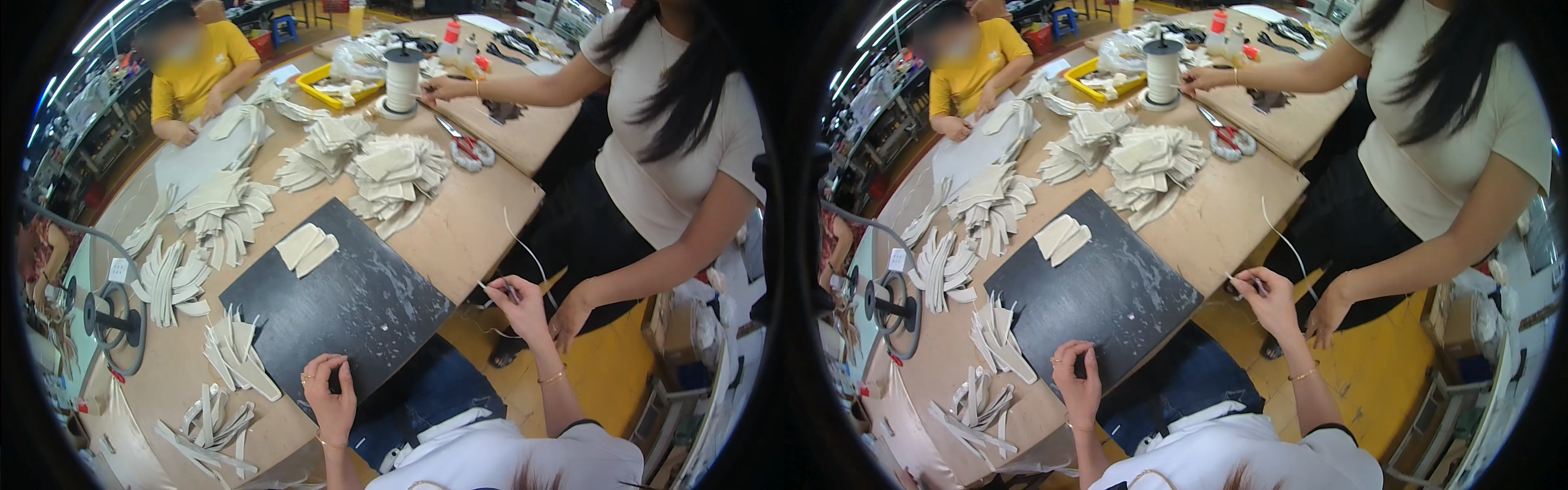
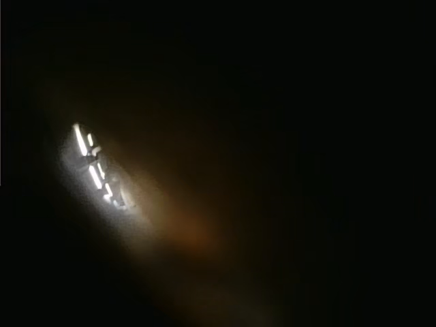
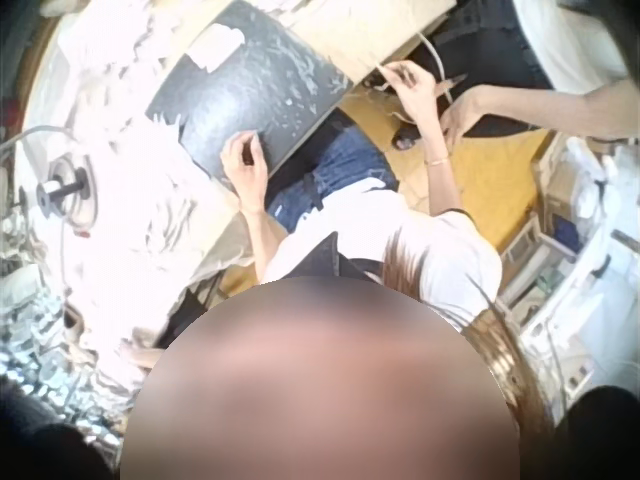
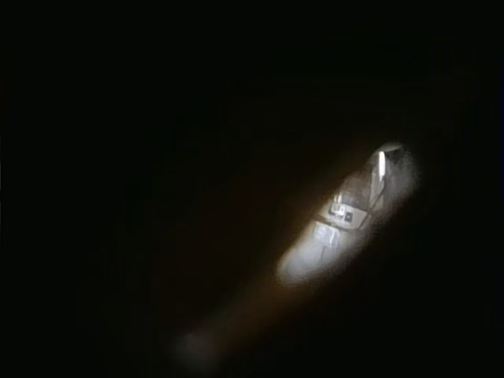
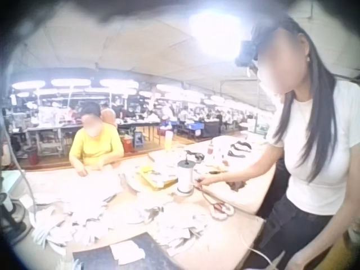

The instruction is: The person hand-sews small off-white fabric pieces using a needle and thread on a black cutting mat. They repeatedly pick up pieces, stitch along edges, and place finished pieces into a growing stack on the table.

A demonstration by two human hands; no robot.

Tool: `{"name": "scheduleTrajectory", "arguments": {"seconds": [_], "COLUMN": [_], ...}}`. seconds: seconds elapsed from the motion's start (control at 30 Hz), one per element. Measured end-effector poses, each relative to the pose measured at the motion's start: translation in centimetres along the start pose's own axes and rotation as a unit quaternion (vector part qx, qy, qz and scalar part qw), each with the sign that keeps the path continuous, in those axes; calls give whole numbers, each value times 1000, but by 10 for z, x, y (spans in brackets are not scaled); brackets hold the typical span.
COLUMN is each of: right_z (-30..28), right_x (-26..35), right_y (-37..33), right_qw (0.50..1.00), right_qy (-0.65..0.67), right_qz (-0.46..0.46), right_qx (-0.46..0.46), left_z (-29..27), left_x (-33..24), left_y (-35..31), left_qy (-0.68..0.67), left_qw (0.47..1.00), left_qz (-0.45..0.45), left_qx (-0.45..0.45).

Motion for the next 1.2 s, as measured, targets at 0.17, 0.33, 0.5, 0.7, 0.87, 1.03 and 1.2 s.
{"name": "scheduleTrajectory", "arguments": {"seconds": [0.17, 0.33, 0.5, 0.7, 0.87, 1.03, 1.2], "right_z": [1, -31, -28, 78, 149, 172, 171], "right_x": [-10, -42, -5, 93, 137, 134, 123], "right_y": [-27, -63, -60, -43, -48, -51, -46], "right_qw": [985, 989, 993, 938, 897, 872, 882], "right_qy": [-167, -114, 63, 216, 172, 176, 148], "right_qz": [-32, 91, 93, -7, -54, -31, -24], "right_qx": [39, 15, 27, 270, 403, 455, 447], "left_z": [1, 6, 4, 12, 9, 5, 1], "left_x": [1, 8, 0, -15, -34, -20, -25], "left_y": [-1, -6, 0, -5, -3, -1, 17], "left_qy": [-17, -12, -36, -290, -413, -464, -318], "left_qw": [1000, 1000, 999, 951, 904, 866, 941], "left_qz": [4, -17, 5, -89, -107, -186, -108], "left_qx": [2, 21, 31, 65, 28, -32, -35]}}
Point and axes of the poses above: each hand's wrist, its own y-axis towards the middle knuckle, its own z-axis out of the palm, x = y × z, the point moved 8 cm from there along y, towards the middle knuckle, and after that the axes turned 2 degrees about -y, right-handed, at the moved point
